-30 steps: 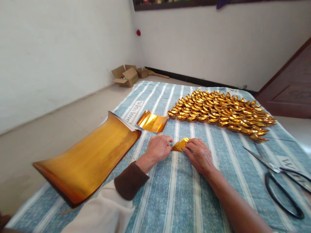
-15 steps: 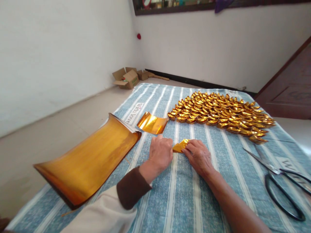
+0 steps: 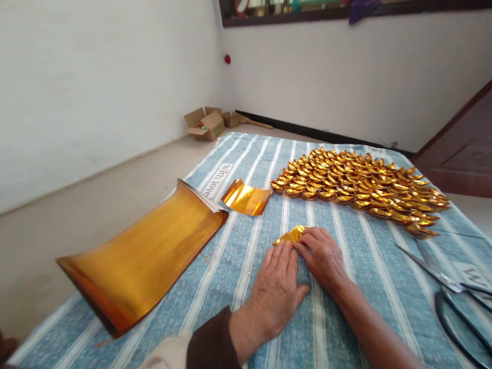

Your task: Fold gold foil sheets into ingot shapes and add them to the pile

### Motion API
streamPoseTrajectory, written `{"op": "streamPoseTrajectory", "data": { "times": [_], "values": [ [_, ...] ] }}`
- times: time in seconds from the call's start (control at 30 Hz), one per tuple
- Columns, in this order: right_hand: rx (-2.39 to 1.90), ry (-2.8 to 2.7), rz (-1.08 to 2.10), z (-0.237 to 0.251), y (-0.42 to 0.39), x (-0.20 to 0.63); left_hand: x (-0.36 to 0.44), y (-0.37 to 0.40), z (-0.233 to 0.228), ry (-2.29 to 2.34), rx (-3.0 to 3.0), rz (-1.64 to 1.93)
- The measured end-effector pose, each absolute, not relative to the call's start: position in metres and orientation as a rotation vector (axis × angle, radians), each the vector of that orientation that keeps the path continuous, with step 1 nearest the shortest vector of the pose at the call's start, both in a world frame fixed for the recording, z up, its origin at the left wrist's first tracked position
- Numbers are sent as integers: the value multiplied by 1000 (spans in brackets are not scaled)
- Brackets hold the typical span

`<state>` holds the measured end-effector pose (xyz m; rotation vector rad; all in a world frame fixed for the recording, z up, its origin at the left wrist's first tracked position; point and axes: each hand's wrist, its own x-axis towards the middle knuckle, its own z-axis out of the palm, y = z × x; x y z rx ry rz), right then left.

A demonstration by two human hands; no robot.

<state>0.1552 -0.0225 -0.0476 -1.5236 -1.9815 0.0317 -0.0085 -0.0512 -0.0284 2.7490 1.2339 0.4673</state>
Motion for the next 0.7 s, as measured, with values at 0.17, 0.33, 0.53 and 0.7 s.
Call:
{"op": "streamPoseTrajectory", "data": {
  "times": [0.17, 0.33, 0.53, 0.7],
  "values": [
    [-1513, -1983, 24, -46, -23, 155, -8, -54, -29, 1278, 2693, 419],
    [-1507, -1986, 6, -48, -22, 156, -6, -55, -28, 1287, 2654, 376],
    [-1509, -1985, 24, -49, -22, 156, -6, -56, -27, 1296, 2624, 364],
    [-1500, -1980, 31, -47, -23, 156, -7, -56, -26, 1296, 2607, 370]
  ]
}}
